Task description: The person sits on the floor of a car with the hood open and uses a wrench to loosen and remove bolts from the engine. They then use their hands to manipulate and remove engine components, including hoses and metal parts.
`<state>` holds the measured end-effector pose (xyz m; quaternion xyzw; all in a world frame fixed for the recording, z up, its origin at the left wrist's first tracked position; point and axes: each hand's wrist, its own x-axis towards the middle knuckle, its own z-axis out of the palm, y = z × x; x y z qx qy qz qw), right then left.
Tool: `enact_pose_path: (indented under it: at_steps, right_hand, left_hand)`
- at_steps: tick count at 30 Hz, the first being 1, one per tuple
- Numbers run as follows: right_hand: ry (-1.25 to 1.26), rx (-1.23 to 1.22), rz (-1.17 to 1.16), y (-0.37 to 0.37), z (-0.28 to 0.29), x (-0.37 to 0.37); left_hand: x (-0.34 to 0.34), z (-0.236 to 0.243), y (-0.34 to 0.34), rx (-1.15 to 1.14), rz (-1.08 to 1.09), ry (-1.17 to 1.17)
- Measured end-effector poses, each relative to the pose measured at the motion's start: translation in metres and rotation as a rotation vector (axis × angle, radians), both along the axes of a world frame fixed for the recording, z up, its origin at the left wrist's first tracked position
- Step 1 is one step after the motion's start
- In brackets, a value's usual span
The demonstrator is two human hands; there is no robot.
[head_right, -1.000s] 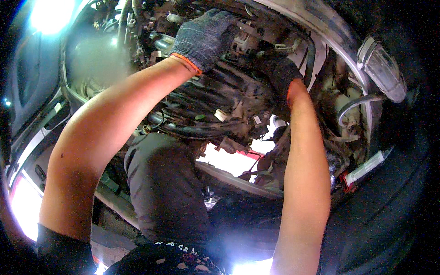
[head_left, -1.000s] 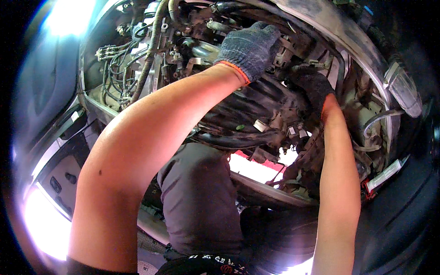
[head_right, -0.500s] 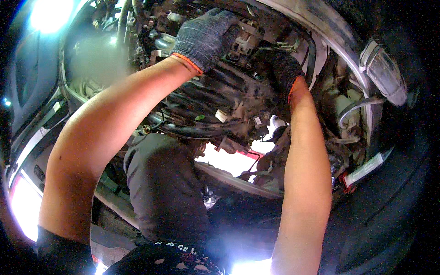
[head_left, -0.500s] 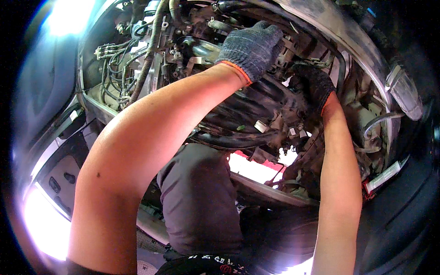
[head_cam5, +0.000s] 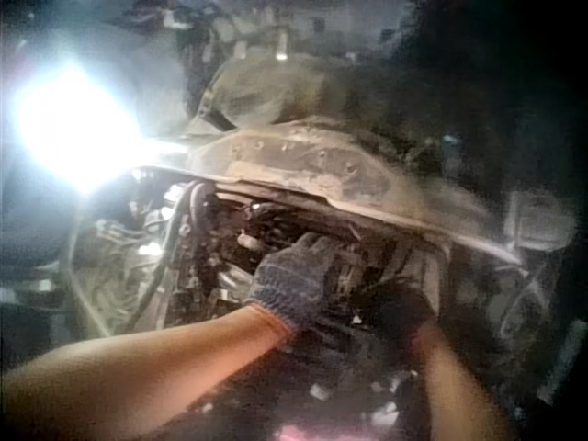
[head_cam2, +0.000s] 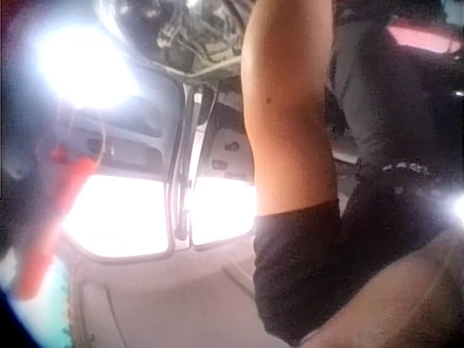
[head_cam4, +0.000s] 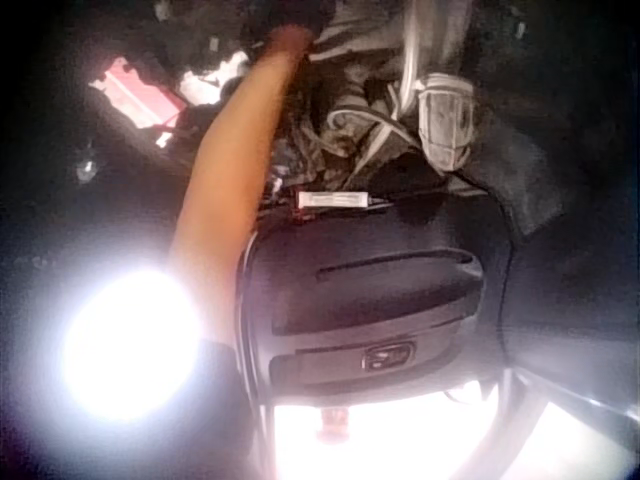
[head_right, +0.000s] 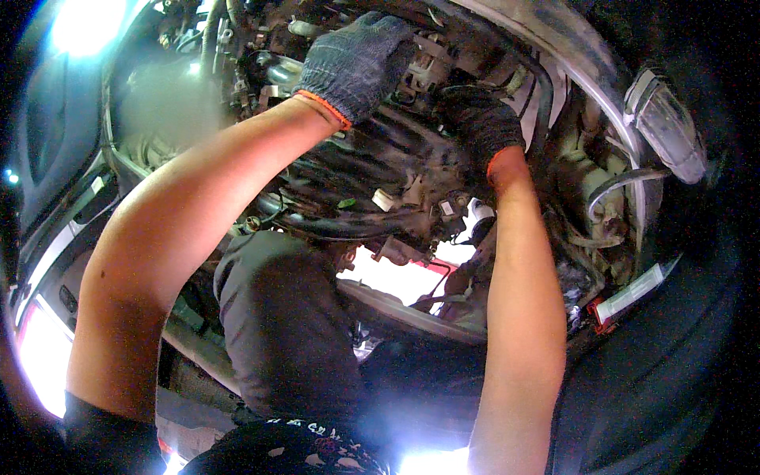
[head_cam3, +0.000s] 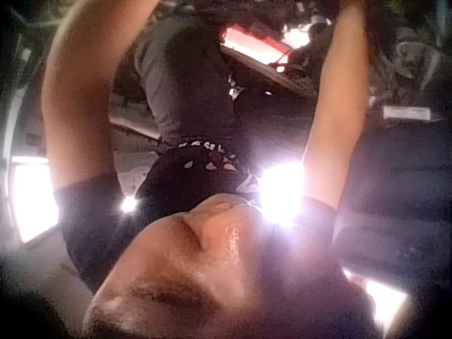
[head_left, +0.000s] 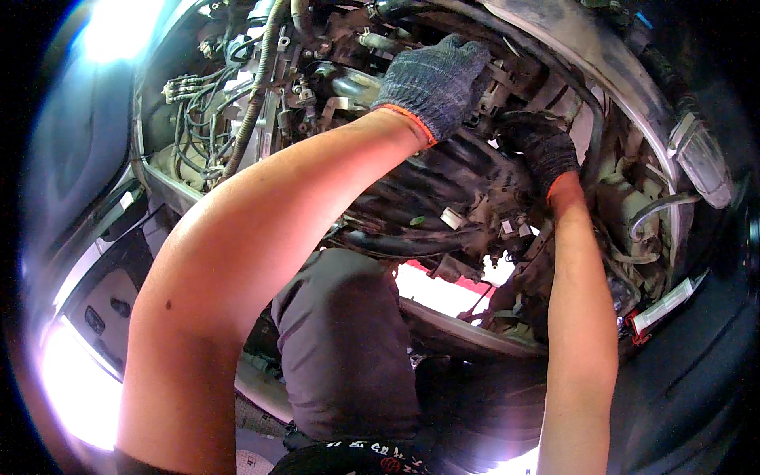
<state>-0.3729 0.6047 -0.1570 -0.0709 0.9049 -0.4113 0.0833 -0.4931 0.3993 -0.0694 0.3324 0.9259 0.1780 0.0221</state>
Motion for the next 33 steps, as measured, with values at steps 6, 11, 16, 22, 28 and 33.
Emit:
enact_pose_path:
  at_steps: [6, 11, 16, 22, 28, 33]
  right_hand:
    - [-0.374, -0.237, -0.347, -0.024, 0.017, -0.006]
    - [-0.426, 0.144, -0.286, -0.028, 0.024, -0.013]
    - [-0.029, 0.179, 0.110, -0.002, 0.015, -0.011]
    - [-0.236, -0.091, -0.236, 0.001, 0.033, 0.007]
    - [-0.546, -0.074, -0.742, -0.051, 0.073, 0.015]
    - [-0.482, 0.358, -0.331, -0.023, 0.005, 0.005]
  left_hand:
    - [0.002, 0.000, 0.000, -0.047, 0.022, -0.047]
    - [0.002, 0.002, -0.003, -0.001, 0.010, 0.060]
    - [-0.001, 0.013, 0.001, -0.061, 0.020, -0.111]
    - [-0.002, 0.008, 0.000, -0.034, -0.015, -0.096]
    - [-0.002, -0.009, -0.008, 0.169, -0.074, 0.090]
    - [-0.004, -0.001, 0.006, 0.077, -0.084, -0.016]
